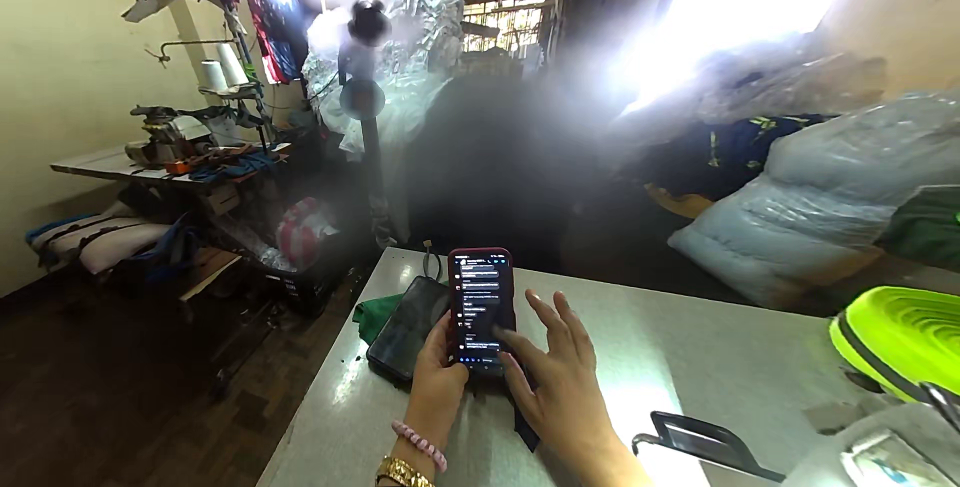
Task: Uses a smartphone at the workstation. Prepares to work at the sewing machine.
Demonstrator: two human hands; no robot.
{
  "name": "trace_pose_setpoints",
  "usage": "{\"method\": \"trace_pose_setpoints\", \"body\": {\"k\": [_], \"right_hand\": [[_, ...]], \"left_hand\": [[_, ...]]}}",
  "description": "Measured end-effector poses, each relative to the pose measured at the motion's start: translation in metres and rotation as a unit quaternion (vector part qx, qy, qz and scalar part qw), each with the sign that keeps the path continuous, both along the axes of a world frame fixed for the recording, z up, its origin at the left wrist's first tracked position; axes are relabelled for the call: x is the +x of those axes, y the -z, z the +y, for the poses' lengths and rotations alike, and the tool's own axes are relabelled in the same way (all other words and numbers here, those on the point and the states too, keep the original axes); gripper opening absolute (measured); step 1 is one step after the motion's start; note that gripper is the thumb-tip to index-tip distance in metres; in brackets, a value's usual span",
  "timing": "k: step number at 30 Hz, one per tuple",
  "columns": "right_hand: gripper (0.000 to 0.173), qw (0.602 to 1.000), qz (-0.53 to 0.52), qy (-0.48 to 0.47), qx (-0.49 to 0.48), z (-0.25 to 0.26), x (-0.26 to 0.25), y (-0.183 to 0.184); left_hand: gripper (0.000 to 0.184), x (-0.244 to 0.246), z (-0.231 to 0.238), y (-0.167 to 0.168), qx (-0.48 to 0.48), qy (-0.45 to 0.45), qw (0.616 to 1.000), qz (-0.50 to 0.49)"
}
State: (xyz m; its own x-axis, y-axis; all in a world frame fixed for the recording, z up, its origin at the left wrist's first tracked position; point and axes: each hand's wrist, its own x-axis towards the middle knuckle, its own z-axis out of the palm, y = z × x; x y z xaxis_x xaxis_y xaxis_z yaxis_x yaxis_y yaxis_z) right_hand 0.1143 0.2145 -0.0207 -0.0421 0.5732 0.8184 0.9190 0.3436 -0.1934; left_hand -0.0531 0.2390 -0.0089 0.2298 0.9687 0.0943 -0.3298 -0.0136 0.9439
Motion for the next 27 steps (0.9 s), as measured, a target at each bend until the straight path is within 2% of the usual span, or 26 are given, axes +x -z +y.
{"method": "trace_pose_setpoints", "body": {"k": [4,7,15,27], "right_hand": [[0.041,0.999,0.009,-0.042,0.022,-0.0038,0.0037,-0.0014],[0.039,0.999,0.021,-0.027,0.034,-0.0018,0.0043,-0.0002],[0.049,1.000,0.016,0.012,0.022,0.0021,0.0026,0.0031],[0.035,1.000,0.012,0.001,0.022,0.0027,0.0049,0.0066]], "left_hand": [[0.072,0.0004,-0.0007,-0.0018,-0.007,-0.004,1.000,0.001],[0.074,0.0005,0.0008,0.0002,-0.008,0.000,1.000,-0.008],[0.073,0.0011,0.0007,0.0014,-0.003,-0.002,1.000,-0.012],[0.075,0.0000,0.0003,0.0004,-0.009,0.002,1.000,0.003]]}}
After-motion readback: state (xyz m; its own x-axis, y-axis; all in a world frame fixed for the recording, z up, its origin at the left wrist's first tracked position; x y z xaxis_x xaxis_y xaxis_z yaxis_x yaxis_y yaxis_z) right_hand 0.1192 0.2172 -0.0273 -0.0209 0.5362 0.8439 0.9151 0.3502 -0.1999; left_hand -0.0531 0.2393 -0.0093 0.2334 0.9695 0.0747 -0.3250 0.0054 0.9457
